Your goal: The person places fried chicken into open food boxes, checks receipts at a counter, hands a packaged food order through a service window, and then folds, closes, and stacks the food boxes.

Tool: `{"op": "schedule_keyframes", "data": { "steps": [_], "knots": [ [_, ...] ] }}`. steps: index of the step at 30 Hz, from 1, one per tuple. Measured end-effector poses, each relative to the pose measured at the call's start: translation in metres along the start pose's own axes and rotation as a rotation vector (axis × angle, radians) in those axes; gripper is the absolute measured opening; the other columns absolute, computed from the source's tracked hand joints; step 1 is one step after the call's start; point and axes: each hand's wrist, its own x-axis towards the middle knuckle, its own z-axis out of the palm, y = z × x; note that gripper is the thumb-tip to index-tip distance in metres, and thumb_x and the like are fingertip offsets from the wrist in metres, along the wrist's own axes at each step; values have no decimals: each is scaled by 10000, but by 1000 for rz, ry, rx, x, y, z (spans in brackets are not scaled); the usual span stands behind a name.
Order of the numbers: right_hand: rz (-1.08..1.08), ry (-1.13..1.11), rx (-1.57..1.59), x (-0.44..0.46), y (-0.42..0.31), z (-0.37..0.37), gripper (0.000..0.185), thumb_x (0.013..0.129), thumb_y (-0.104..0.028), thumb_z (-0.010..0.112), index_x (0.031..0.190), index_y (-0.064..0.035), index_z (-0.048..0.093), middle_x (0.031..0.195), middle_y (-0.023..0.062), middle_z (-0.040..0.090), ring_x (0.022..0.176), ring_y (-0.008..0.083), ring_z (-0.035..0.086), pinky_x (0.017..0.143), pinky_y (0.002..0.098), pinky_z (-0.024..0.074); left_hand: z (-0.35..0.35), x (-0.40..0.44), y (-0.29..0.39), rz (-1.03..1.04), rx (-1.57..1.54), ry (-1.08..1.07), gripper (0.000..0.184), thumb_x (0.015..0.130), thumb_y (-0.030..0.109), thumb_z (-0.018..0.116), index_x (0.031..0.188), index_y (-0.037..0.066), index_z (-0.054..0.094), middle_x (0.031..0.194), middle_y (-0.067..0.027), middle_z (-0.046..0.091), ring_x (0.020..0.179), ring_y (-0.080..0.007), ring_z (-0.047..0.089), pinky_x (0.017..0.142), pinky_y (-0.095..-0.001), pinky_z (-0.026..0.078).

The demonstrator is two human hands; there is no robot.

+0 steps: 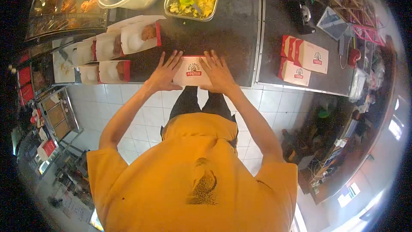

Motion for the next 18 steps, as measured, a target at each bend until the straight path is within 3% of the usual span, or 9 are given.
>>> {"op": "schedule_keyframes", "data": {
  "steps": [1, 4, 8, 10, 13, 18],
  "knots": [
    [-22, -29, 0, 3, 4, -6, 964, 773, -437, 739, 1568, -121, 295, 1634, 206, 196, 1501, 428, 201, 1174, 591, 273, -4, 4, -5, 20, 23, -31, 1145, 699, 581, 770, 1544, -11, 274, 1642, -189, 195, 1535, -342, 138, 1211, -626, 72],
    [-31, -8, 124, 5, 12, 3, 1046, 665, -398, 799, 1557, -133, 321, 1608, 223, 246, 1483, 442, 226, 1177, 582, 284, 12, 9, -15, 31, -109, 46, 1156, 655, 503, 819, 1538, -14, 281, 1618, -200, 250, 1511, -357, 220, 1232, -527, 169],
    [-77, 86, 286, 2, 21, 10, 928, 662, -349, 790, 1507, -194, 440, 1582, 250, 287, 1467, 453, 250, 1183, 536, 305, 4, 7, -13, 21, -245, 65, 1029, 675, 432, 821, 1525, 61, 374, 1594, -217, 301, 1487, -389, 270, 1219, -483, 244],
    [-88, 163, 335, -5, 18, 10, 823, 680, -323, 782, 1456, -227, 527, 1571, 263, 306, 1472, 458, 243, 1182, 525, 313, 15, 3, -11, 57, -374, 227, 899, 698, 358, 811, 1486, 103, 460, 1587, -236, 310, 1487, -417, 262, 1214, -494, 249],
    [-5, 417, 424, -19, 1, 30, 638, 736, -212, 764, 1361, -248, 636, 1583, 276, 295, 1449, 476, 300, 1172, 494, 333, 55, -8, 7, -23, -625, 480, 682, 747, 206, 780, 1397, 129, 587, 1589, -257, 308, 1476, -441, 288, 1184, -484, 303],
    [424, 670, 891, -33, -44, 97, 438, 845, 16, 681, 1263, -113, 705, 1511, 260, 440, 1394, 369, 446, 1156, 396, 334, 108, -8, 57, -356, -935, 824, 459, 853, -59, 653, 1267, 130, 706, 1579, -264, 329, 1406, -413, 420, 1072, -392, 444]
  ]
}}
